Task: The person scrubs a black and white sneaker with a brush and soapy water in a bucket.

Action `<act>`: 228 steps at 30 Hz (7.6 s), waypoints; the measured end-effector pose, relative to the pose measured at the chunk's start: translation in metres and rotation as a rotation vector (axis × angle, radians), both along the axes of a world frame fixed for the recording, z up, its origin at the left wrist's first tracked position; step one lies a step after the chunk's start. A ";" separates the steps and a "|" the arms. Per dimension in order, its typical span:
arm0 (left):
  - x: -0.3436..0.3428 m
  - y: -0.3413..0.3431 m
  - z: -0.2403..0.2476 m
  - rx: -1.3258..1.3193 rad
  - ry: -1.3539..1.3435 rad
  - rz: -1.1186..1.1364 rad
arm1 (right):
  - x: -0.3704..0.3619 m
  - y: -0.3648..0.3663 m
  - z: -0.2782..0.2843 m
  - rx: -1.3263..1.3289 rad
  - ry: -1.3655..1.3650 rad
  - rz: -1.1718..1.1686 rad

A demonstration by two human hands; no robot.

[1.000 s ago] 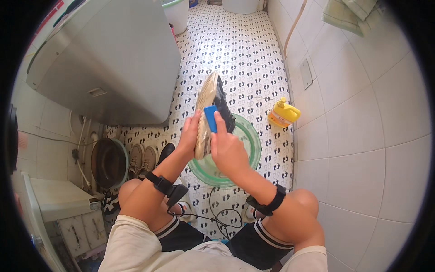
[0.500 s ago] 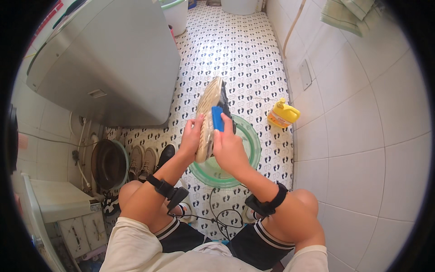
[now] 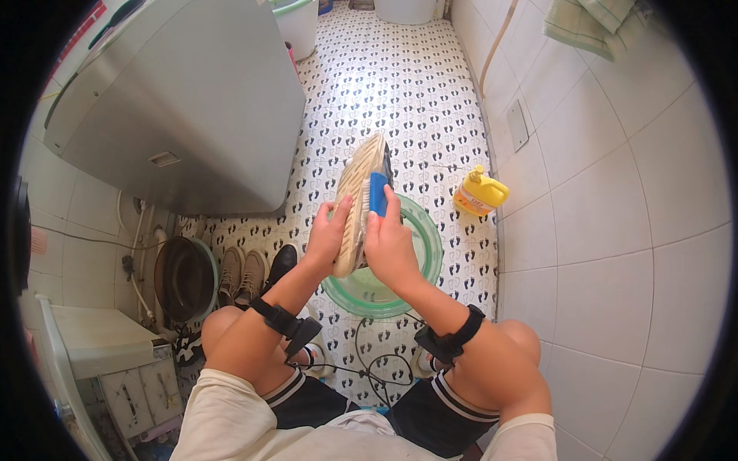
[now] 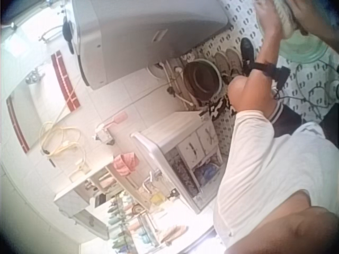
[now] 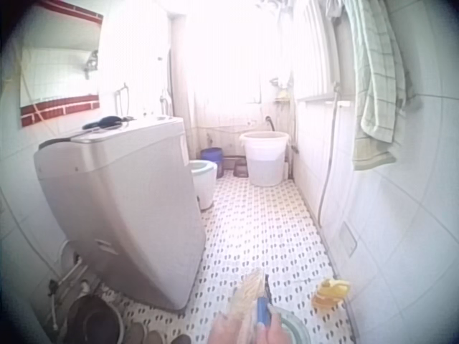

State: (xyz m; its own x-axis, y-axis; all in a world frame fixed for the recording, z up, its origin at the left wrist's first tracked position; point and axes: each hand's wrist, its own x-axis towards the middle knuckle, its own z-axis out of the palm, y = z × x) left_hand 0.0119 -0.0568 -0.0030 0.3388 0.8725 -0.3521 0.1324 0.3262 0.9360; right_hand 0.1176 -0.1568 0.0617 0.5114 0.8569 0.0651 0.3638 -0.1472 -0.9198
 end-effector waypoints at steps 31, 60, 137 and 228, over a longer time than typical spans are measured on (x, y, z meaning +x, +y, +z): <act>0.004 0.003 -0.004 -0.172 -0.273 0.044 | -0.006 -0.004 0.019 -0.048 -0.115 0.071; 0.003 -0.009 0.006 -0.037 -0.120 0.013 | -0.002 0.002 0.021 -0.034 -0.002 -0.032; 0.006 0.002 0.010 -0.119 -0.315 0.092 | -0.023 -0.009 0.013 0.046 -0.069 0.050; -0.009 0.021 0.020 -0.093 -0.042 0.081 | -0.044 -0.025 0.003 0.034 0.102 0.153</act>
